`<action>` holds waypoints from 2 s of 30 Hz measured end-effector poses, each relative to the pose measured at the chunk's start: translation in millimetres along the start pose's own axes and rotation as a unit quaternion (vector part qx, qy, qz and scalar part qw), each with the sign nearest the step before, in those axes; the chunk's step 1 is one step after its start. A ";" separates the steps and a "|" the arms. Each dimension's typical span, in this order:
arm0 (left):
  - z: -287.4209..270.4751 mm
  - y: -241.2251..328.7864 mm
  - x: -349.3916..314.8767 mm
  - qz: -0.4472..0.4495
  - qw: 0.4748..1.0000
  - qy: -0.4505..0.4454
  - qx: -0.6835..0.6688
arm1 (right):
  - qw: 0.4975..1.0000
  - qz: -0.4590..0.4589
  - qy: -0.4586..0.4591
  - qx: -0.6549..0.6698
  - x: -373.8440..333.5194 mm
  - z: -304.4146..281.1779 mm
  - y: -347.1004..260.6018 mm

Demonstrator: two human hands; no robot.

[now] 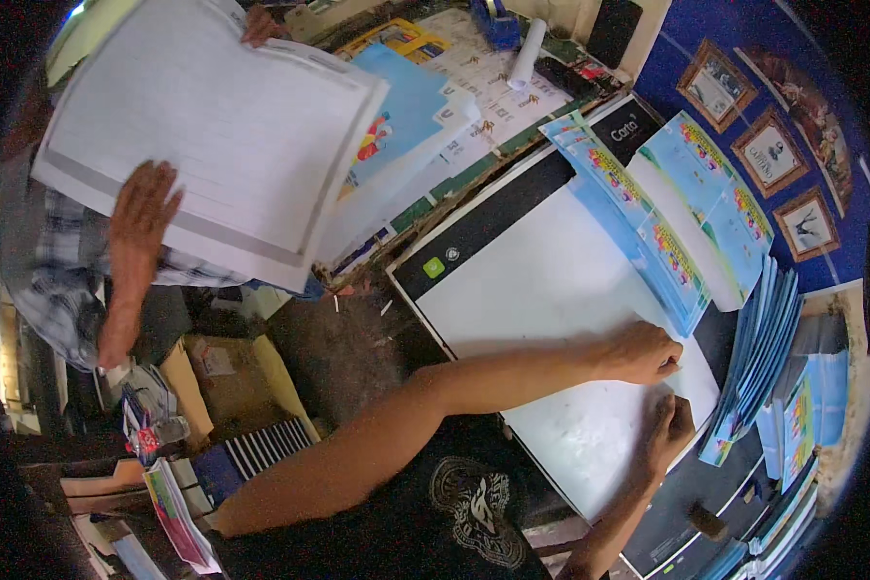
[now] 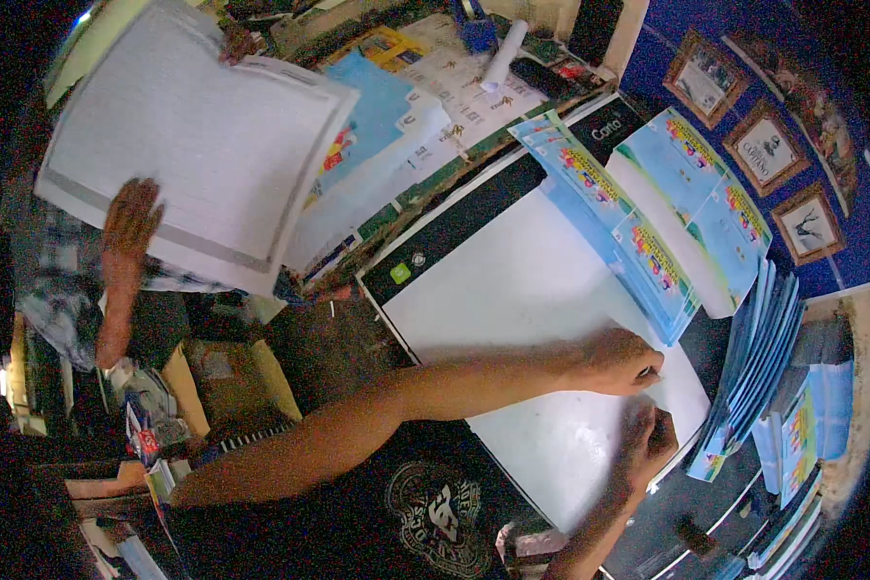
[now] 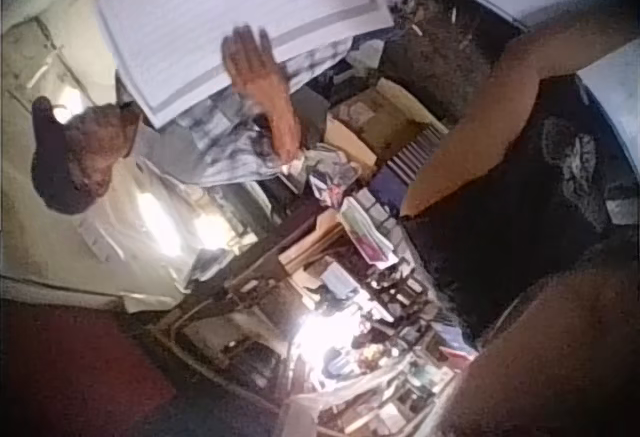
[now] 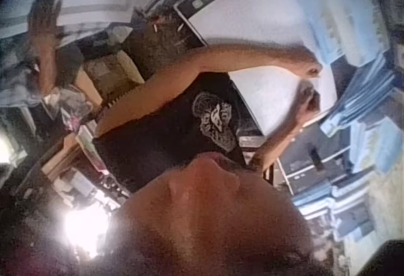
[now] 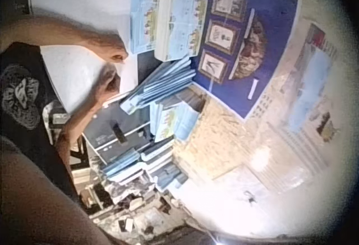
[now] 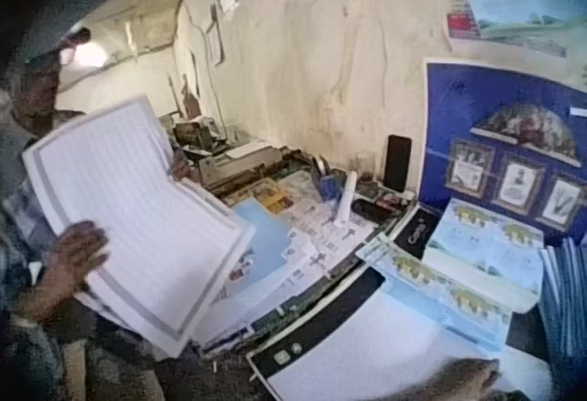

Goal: The person folds printed booklet covers by hand and presses the folded edges using a wooden block tool.

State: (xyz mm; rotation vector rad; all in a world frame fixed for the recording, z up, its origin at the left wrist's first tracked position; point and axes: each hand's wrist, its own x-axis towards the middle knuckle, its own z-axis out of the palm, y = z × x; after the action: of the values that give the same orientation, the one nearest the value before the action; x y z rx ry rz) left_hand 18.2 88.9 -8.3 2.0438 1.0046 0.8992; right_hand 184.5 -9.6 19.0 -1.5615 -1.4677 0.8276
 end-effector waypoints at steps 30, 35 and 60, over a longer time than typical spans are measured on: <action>10.9 -5.9 2.9 0.034 0.998 0.047 -0.013 | 1.000 0.019 0.002 0.005 2.3 -2.9 12.0; 7.6 -3.4 2.9 0.029 0.999 0.029 0.004 | 1.000 -0.009 0.005 -0.030 2.1 -2.0 5.3; 8.2 -3.4 0.7 0.021 0.999 0.026 -0.013 | 0.999 0.003 0.028 -0.023 1.4 2.5 16.2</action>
State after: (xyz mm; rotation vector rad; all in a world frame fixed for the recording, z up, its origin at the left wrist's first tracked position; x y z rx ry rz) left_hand 23.9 88.9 -15.1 2.0359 0.9763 0.9871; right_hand 189.8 -7.6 3.4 -1.6099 -1.4525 0.7528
